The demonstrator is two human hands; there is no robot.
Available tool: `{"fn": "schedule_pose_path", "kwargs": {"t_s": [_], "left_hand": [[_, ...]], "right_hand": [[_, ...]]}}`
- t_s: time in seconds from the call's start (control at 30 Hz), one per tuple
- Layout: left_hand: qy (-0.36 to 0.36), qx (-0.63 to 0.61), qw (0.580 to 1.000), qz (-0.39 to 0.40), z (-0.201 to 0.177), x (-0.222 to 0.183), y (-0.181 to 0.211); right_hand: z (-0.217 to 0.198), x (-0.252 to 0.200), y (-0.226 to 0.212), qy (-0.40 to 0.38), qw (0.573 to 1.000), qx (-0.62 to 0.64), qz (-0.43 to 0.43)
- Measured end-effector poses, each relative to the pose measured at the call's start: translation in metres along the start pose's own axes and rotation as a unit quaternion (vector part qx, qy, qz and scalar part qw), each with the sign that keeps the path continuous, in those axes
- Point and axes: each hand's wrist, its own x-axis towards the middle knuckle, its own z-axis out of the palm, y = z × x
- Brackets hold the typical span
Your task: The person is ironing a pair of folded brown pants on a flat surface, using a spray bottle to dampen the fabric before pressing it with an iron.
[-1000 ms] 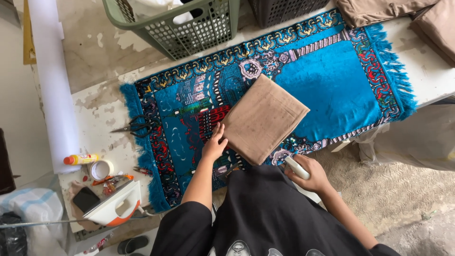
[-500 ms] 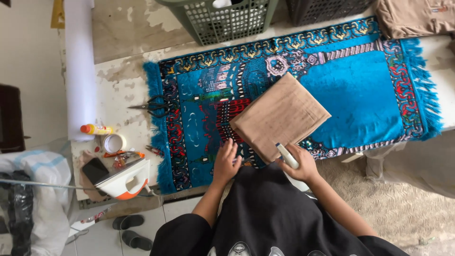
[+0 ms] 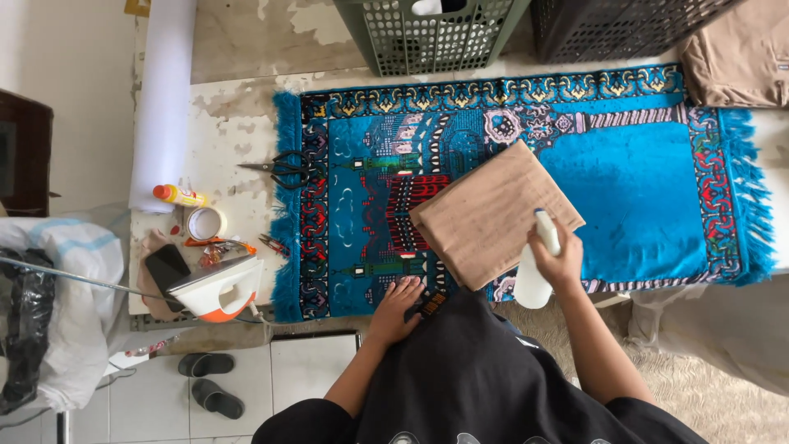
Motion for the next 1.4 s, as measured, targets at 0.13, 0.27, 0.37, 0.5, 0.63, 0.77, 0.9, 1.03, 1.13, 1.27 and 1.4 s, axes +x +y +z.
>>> {"fn": "schedule_pose_path", "kwargs": {"t_s": [0.13, 0.27, 0.37, 0.5, 0.63, 0.77, 0.9, 1.03, 1.13, 1.27, 1.4], "left_hand": [[0.025, -0.032, 0.999, -0.027, 0.006, 0.003, -0.002], [0.057, -0.051, 0.997, -0.034, 0.008, 0.003, 0.004], [0.078, -0.063, 0.994, -0.05, 0.011, 0.006, 0.006], [0.119, -0.076, 0.987, -0.077, 0.022, 0.008, 0.01], [0.143, -0.082, 0.98, -0.11, 0.024, 0.01, 0.028], [0.206, -0.024, 0.972, -0.108, 0.031, 0.013, 0.057], [0.189, 0.039, 0.981, -0.01, 0.06, 0.016, 0.086], [0.0, 0.043, 0.996, -0.079, 0.092, 0.006, 0.084], [-0.089, -0.084, 0.97, -0.211, 0.067, 0.002, 0.105], [-0.076, -0.157, 0.933, -0.315, 0.08, -0.014, 0.089], [0.013, -0.298, 0.841, -0.452, 0.096, -0.049, 0.037]], "right_hand": [[-0.009, 0.023, 0.033, 0.003, 0.999, -0.029, 0.035], [-0.024, 0.03, 0.05, 0.014, 0.999, -0.023, 0.04], [-0.033, 0.025, 0.074, 0.005, 0.999, -0.023, 0.024], [-0.039, -0.007, 0.095, -0.154, 0.984, 0.017, -0.088], [-0.034, -0.045, 0.103, -0.282, 0.946, 0.086, -0.135], [-0.029, -0.047, 0.094, -0.34, 0.929, 0.037, -0.139], [-0.033, -0.036, 0.041, -0.357, 0.919, 0.01, -0.165], [-0.006, -0.019, 0.044, -0.375, 0.908, 0.019, -0.188], [0.002, -0.005, 0.014, -0.342, 0.92, 0.053, -0.182], [0.015, 0.01, 0.02, -0.314, 0.93, 0.05, -0.184], [0.008, 0.039, 0.037, -0.247, 0.955, 0.057, -0.153]]}}
